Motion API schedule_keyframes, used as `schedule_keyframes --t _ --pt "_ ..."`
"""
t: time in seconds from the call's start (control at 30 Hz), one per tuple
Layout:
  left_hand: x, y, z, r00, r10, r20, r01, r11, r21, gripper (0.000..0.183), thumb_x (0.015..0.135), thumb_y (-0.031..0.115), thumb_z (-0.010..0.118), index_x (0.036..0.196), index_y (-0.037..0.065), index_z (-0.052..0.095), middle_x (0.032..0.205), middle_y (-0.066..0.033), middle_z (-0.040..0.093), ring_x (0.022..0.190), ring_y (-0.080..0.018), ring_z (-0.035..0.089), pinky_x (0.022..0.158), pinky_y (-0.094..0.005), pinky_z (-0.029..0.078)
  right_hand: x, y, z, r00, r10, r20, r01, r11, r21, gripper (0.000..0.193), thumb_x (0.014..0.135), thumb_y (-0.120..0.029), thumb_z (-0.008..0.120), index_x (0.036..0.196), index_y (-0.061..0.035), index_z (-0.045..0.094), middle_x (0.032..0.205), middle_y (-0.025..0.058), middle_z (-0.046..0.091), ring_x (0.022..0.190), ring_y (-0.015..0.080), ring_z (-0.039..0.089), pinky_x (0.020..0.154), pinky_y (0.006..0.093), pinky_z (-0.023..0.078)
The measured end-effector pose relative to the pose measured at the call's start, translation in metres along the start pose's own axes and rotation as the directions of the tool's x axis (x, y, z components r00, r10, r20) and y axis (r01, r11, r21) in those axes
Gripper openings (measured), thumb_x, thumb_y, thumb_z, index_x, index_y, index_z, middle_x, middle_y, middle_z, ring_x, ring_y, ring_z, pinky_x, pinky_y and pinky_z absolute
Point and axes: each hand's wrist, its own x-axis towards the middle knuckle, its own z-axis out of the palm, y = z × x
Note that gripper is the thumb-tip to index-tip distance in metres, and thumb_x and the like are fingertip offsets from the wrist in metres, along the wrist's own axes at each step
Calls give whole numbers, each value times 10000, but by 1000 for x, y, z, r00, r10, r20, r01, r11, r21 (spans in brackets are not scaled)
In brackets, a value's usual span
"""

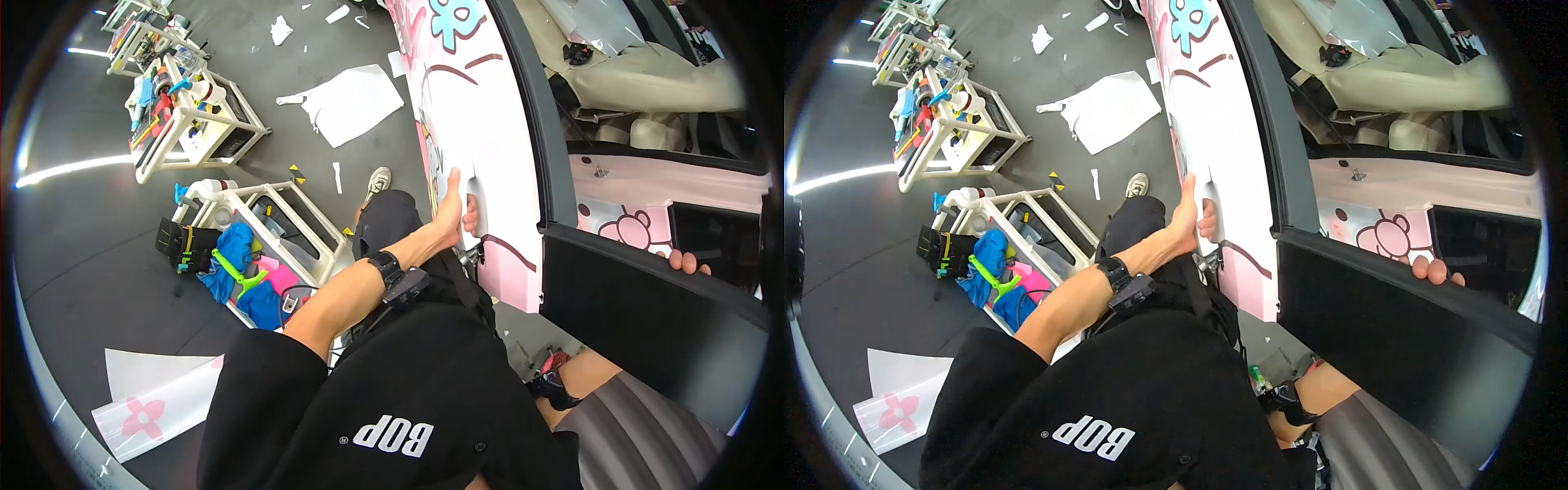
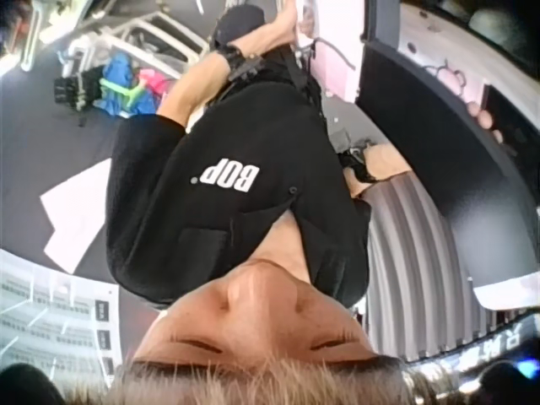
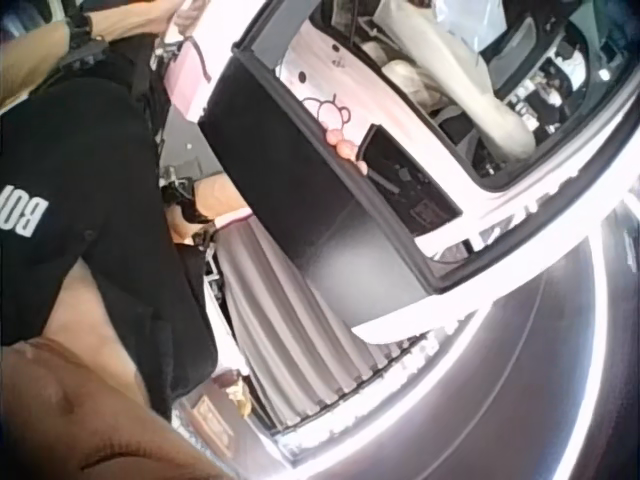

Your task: The person installs a door handle onto a car door panel by first manually inserting a lock cylinder, tightening a screw with a yellow-handled screwdriver, and then snapping the handle onto the exterior of the door.

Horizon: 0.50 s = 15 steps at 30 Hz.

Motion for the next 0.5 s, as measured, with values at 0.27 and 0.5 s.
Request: schedule_keyframes --t 0.27,0.5 --pt "1 -2 -10 980 19 196 4 993 -114 828 839 940 226 622 158 392 511 16 342 427 -135 330 426 -295 290 8 7 6 999 42 -15 -42 999 -5 409 1059 -337 465 1292 -25 594 1204 135 583 1155 265 545 1083 457 448" --pt "17 -26 8 969 182 -169 -195 978 -67 859 860 897 359 661 71 489 529 -14 422 388 -159 412 390 -332 364 7 63 1 989 55 -134 -60 998 -32 406 1058 -330 465 1291 -24 593 1201 132 589 1158 264 549 1084 454 447"
